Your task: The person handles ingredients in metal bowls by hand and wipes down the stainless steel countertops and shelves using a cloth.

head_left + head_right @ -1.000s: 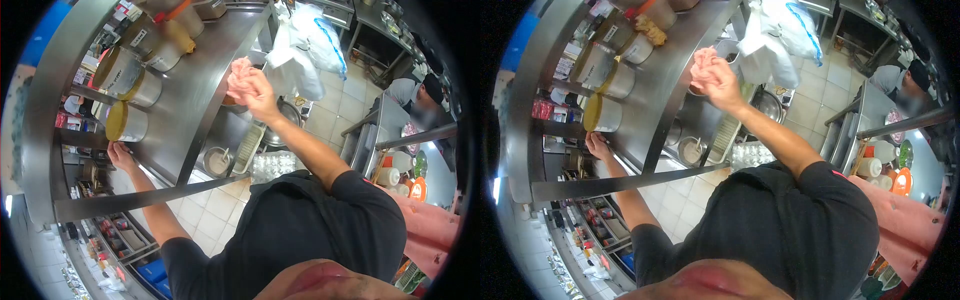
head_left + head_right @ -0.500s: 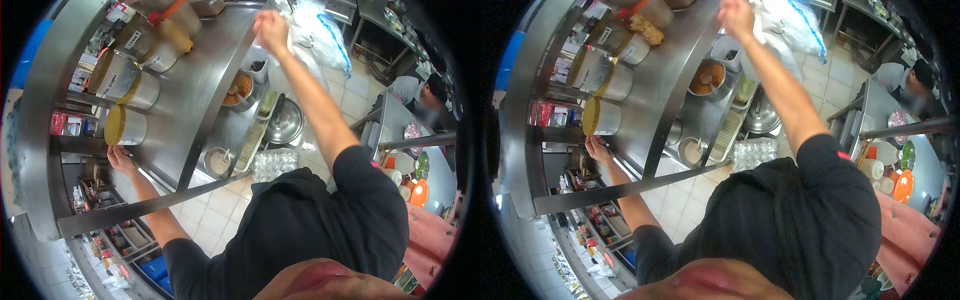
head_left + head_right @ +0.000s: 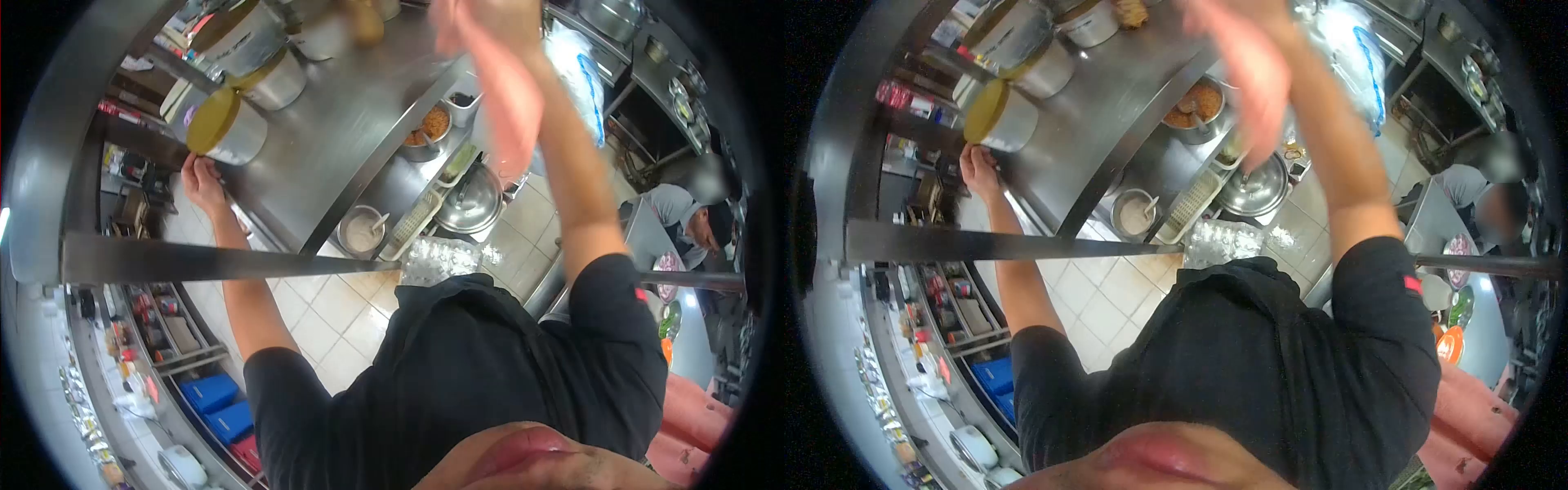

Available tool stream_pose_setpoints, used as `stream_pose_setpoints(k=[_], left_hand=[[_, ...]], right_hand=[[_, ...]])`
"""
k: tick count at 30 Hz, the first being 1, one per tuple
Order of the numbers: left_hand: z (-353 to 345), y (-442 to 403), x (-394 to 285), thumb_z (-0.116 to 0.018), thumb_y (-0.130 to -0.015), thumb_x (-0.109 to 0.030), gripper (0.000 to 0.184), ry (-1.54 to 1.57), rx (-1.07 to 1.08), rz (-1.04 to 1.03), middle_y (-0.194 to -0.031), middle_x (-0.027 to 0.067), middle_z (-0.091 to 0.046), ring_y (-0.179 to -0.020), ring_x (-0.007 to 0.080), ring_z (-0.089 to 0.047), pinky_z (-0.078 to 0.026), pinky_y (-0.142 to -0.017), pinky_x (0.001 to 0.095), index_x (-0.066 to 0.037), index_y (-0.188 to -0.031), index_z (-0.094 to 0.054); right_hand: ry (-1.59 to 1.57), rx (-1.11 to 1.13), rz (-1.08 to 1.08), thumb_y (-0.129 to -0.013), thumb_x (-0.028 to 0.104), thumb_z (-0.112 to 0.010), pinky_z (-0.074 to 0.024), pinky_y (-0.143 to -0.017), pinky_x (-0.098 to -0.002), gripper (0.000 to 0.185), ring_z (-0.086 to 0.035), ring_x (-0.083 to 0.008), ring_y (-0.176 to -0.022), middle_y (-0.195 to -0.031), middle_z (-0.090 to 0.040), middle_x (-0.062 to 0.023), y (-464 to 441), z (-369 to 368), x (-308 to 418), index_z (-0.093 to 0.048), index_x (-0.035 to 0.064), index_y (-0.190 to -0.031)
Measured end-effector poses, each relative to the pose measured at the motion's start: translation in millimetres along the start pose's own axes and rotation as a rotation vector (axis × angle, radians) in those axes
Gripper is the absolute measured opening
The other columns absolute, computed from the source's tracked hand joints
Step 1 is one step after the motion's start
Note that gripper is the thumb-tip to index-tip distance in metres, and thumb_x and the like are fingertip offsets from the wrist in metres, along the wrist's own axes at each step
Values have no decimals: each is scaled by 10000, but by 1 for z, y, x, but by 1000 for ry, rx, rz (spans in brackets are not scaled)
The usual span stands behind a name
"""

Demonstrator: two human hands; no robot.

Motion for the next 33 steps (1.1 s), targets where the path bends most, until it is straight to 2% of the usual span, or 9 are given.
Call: stream_pose_setpoints(k=[3,6,9,10,13,18,22,27,33], left_hand=[[1,-4,6,-506,-920,-77,193,31,-6,12,-714,41,-584,-545,63,-469,-376,-471,197,27,-1070,-570],[4,-3,7,-506,-920,-74,199,72,-6,-16,-710,38,-586,-551,59,-472,-377,-472,191,26,-1077,-574],[3,-1,4,-509,-927,-86,191,64,-12,-7,-718,34,-590,-547,55,-469,-373,-470,188,14,-1074,-578],[3,0,1,-509,-927,-86,184,40,-5,-24,-724,37,-598,-535,55,-462,-377,-478,191,13,-1068,-576],[1,2,1,-504,-926,-84,186,104,-4,-6,-723,47,-600,-525,59,-454,-370,-479,194,15,-1068,-571],[2,5,-2,-493,-930,-85,189,72,-27,-10,-722,45,-595,-534,62,-461,-364,-477,197,17,-1071,-567],[0,3,-2,-476,-935,-83,199,76,21,-36,-723,45,-588,-540,64,-465,-370,-476,200,18,-1090,-549],[6,3,5,-486,-926,-66,209,30,-17,-51,-766,52,-607,-602,74,-488,-405,-534,206,20,-1104,-555],[3,10,-8,-480,-928,-75,204,32,6,-28,-768,60,-608,-608,78,-495,-409,-551,215,20,-1091,-557]], right_hand=[[658,15,327,-749,128,-546,-488,-641,-372,105,-614,-259,-679,-700,-595,-170,-65,-4,-29,-590,36,-727],[1046,1003,20,-722,164,-556,-491,-667,-405,136,-629,-302,-729,-779,-634,-182,-61,-50,-216,-623,52,-760],[1445,1351,553,-804,295,-504,-507,-696,-409,308,-651,-294,-790,-876,-679,-155,2,-78,-321,-690,57,-864],[1042,1007,-71,-778,304,-539,-499,-761,-404,311,-655,-274,-806,-878,-684,-154,-3,-71,-250,-696,46,-853],[366,786,-455,-732,-54,-445,-507,-665,-268,177,-612,-133,-761,-767,-636,-31,67,-104,-143,-595,25,-780],[255,1400,143,-662,23,-532,-453,-562,-300,84,-505,-159,-700,-653,-446,-12,181,-219,9,-462,67,-678],[-237,1595,-262,-813,101,-516,-489,-532,-294,168,-582,-142,-849,-828,-610,-23,230,-255,83,-646,92,-919],[-908,1135,-589,-849,131,-536,-505,-549,-288,232,-584,-133,-900,-992,-646,-71,185,-200,65,-645,33,-1030],[-476,763,-696,-851,134,-562,-459,-531,-260,185,-547,-114,-727,-889,-626,-50,205,32,-78,-640,17,-971]])
Point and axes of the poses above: each hand's wrist, its own y-axis away from the middle knuckle, its own z-axis out of the back of the hand, x = y × z, the point moved 9 cm from there along -y, towards the middle knuckle
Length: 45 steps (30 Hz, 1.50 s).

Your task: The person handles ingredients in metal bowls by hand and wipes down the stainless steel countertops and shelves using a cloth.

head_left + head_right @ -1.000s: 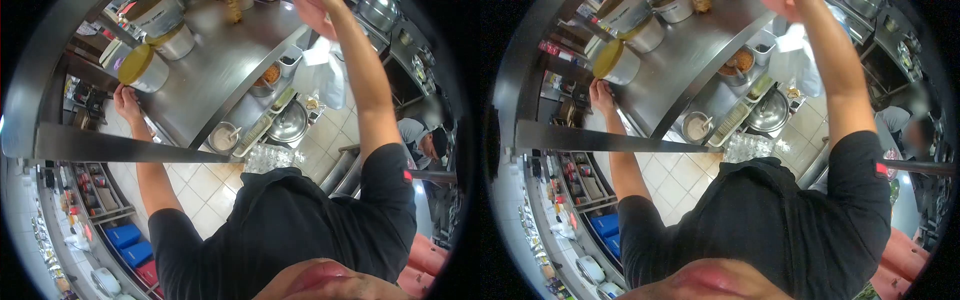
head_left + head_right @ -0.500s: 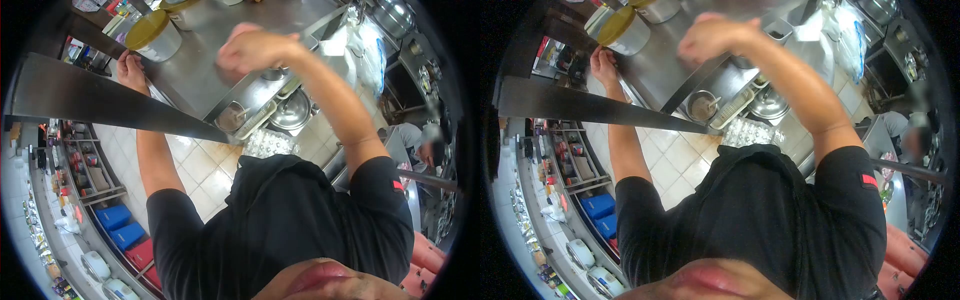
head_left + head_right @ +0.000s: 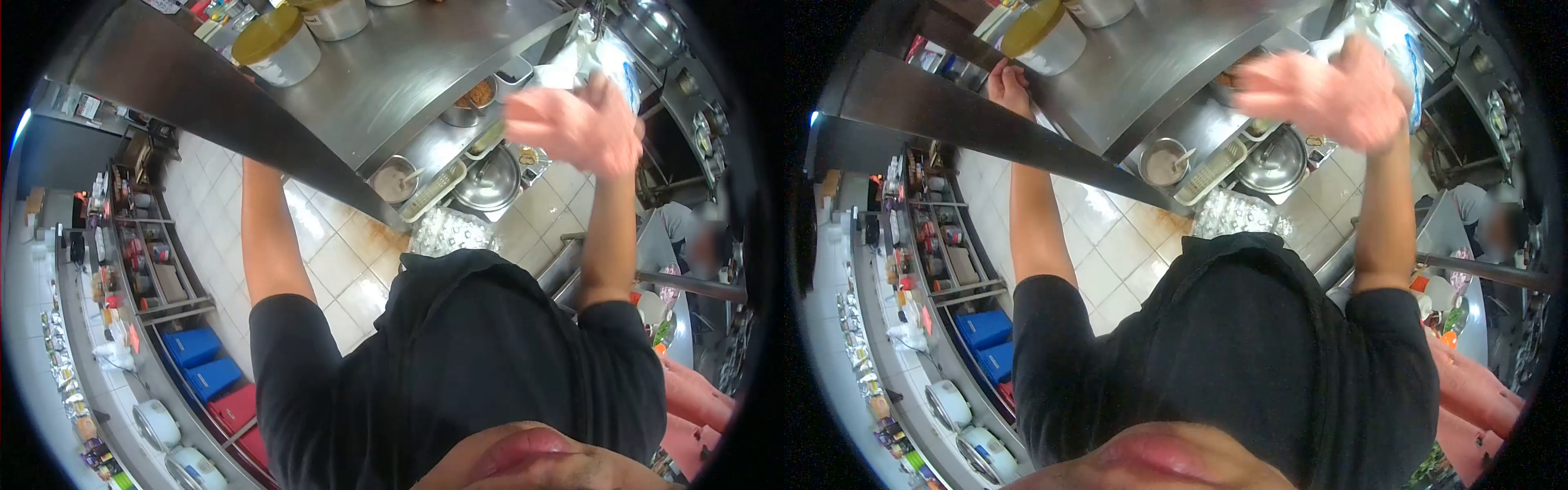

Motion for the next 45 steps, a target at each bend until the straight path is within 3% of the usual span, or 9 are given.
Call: stream_pose_setpoints(k=[5,7,10,14,16,20,27,38,45], left_hand=[[4,-2,8,-479,-926,-75,200,75,-25,-21,-780,79,-618,-605,97,-508,-418,-564,228,24,-1085,-551],[4,6,-2,-487,-923,-82,211,-6,-41,30,-811,89,-624,-659,124,-545,-440,-599,248,32,-1094,-538],[5,30,-21,-490,-922,-89,242,-31,-73,-53,-878,106,-625,-747,144,-575,-466,-659,268,36,-1129,-507],[41,63,-4,-504,-926,-126,307,-279,-220,-189,-1068,151,-582,-873,196,-581,-482,-802,278,48,-1175,-459],[74,119,78,-539,-915,-167,281,40,-204,-48,-1023,131,-586,-889,194,-578,-476,-816,302,5,-1134,-508],[41,245,102,-606,-886,-247,251,-121,115,389,-852,55,-594,-817,156,-570,-453,-751,301,-49,-1038,-587],[1,342,150,-712,-807,-223,223,-83,370,1001,-734,1,-578,-660,98,-542,-432,-623,244,-63,-917,-601],[0,327,161,-674,-742,-103,105,7,360,971,-704,24,-581,-658,119,-554,-436,-620,266,-56,-794,-596],[26,318,143,-603,-799,-90,62,180,158,910,-717,38,-573,-663,136,-553,-439,-611,282,-41,-775,-574]], right_hand=[[136,-107,-545,-852,136,-585,-420,-516,-236,159,-516,-98,-582,-803,-610,-32,105,15,-259,-637,3,-922],[-224,-712,-715,-839,106,-601,-423,-533,-245,127,-510,-99,-584,-781,-610,-22,157,-13,-261,-641,9,-910],[-106,-681,-787,-857,119,-592,-443,-560,-252,134,-558,-108,-649,-807,-623,-31,216,-4,-361,-627,12,-929],[-255,-663,-734,-870,125,-563,-447,-620,-243,134,-573,-125,-705,-816,-622,-31,255,-28,-361,-617,16,-927],[-400,-586,-687,-876,128,-553,-438,-642,-241,134,-564,-128,-709,-814,-614,-27,262,-38,-351,-618,22,-925],[-246,-657,-940,-886,168,-577,-472,-743,-271,165,-597,-162,-778,-903,-635,-55,295,-31,-360,-614,18,-947],[-433,-479,-608,-920,220,-572,-483,-654,-258,230,-597,-123,-731,-847,-624,-48,202,-33,-323,-598,12,-1015],[-433,-259,-67,-907,188,-587,-456,-869,-283,347,-568,-129,-991,-1090,-596,-44,-50,-97,-119,-541,2,-1198],[905,-73,135,-762,249,-630,-320,-1056,-393,625,-392,-325,-1283,-1364,-442,-196,-114,-168,-224,-447,8,-1309]])
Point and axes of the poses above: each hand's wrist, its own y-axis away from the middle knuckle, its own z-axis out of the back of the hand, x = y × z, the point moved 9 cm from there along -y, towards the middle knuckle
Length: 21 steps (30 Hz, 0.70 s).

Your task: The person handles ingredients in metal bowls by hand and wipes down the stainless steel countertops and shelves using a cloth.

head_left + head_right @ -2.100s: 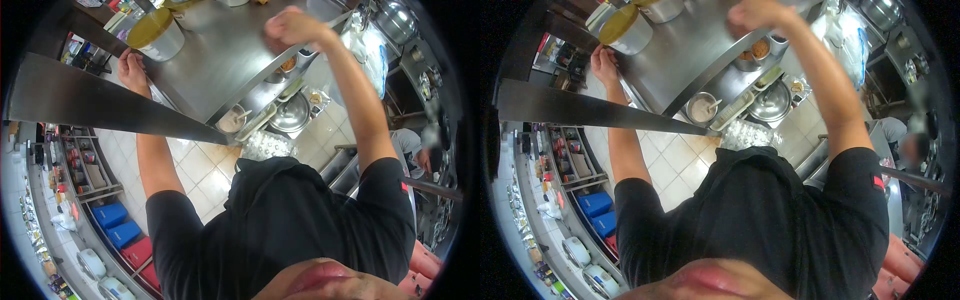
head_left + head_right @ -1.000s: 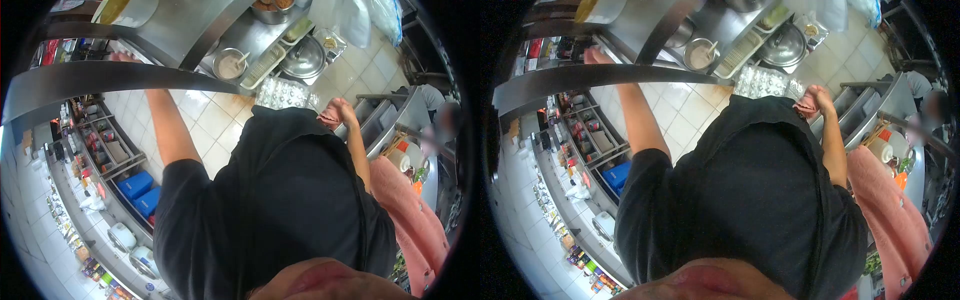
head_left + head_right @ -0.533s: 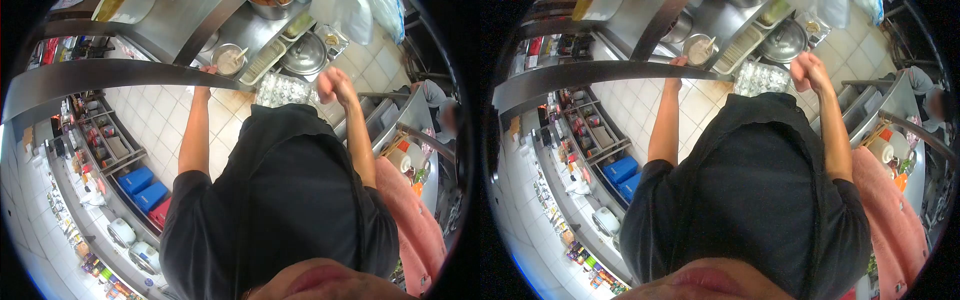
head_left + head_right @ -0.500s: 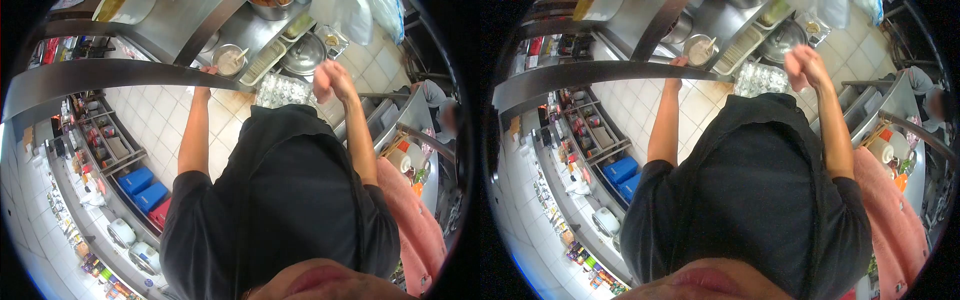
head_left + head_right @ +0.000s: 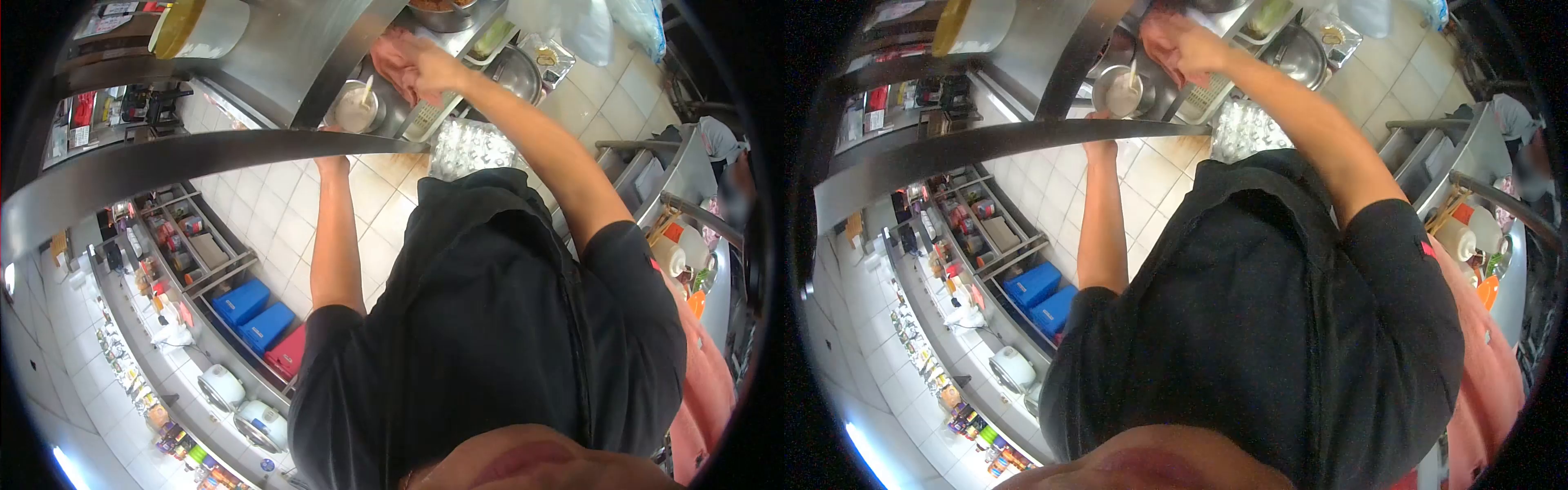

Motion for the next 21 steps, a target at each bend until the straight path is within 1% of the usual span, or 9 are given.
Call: stream_pose_setpoints(k=[3,4,7,11,12,14,16,18,21], left_hand=[[48,-8,15,-586,-854,-101,112,54,-72,-43,-907,31,-582,-816,126,-574,-484,-704,267,-66,-959,-566],[41,6,-4,-607,-867,-132,252,35,-200,-64,-1006,54,-582,-929,147,-578,-497,-795,291,-53,-1098,-544],[38,30,-30,-616,-874,-155,306,47,-204,-62,-1074,66,-573,-956,154,-578,-493,-793,292,-44,-1147,-536],[64,44,-39,-595,-890,-181,309,71,-231,-3,-1095,103,-595,-950,210,-624,-547,-770,335,-28,-1151,-529],[71,51,-41,-583,-892,-164,278,48,-266,-6,-1042,102,-609,-912,211,-627,-546,-733,346,-26,-1130,-544],[80,59,-50,-558,-896,-130,221,3,-321,-19,-936,99,-638,-834,213,-635,-545,-660,366,-21,-1088,-572],[87,59,-51,-558,-886,-103,214,-6,-350,-21,-933,96,-638,-796,202,-627,-536,-633,352,-24,-1083,-576],[93,58,-52,-573,-878,-95,219,-27,-361,-31,-948,96,-640,-804,196,-632,-539,-636,350,-25,-1085,-580],[83,42,-54,-629,-873,-160,318,38,-234,-42,-1022,121,-644,-893,216,-642,-550,-678,373,-20,-1149,-560]], right_hand=[[393,329,169,-733,239,-605,-296,-1050,-492,501,-305,-336,-1329,-1408,-409,-106,1,-52,15,-557,94,-1210],[468,370,156,-739,238,-596,-292,-1047,-505,452,-311,-338,-1323,-1403,-415,-96,-5,-53,21,-585,111,-1173],[534,228,-40,-726,219,-586,-289,-1040,-499,346,-351,-354,-1274,-1362,-440,-67,-38,-36,11,-648,127,-1054],[702,-226,78,-786,290,-561,-471,-859,-409,394,-611,-348,-951,-1039,-634,-222,-52,31,30,-620,39,-1083],[725,85,-177,-827,321,-538,-387,-978,-454,445,-415,-374,-1241,-1304,-487,-222,-64,3,3,-549,118,-1223],[144,489,-161,-748,219,-566,-320,-1021,-442,400,-394,-345,-1235,-1287,-480,-126,-79,-119,-49,-588,100,-1129],[-44,523,11,-757,203,-541,-335,-950,-407,313,-443,-292,-1126,-1173,-520,-85,-68,-174,-39,-605,78,-1037],[159,224,327,-855,273,-464,-429,-766,-348,274,-560,-215,-914,-960,-608,-101,-27,-170,36,-599,53,-945],[45,128,337,-927,315,-402,-482,-718,-351,308,-611,-169,-871,-872,-652,-72,-13,-113,66,-590,71,-939]])
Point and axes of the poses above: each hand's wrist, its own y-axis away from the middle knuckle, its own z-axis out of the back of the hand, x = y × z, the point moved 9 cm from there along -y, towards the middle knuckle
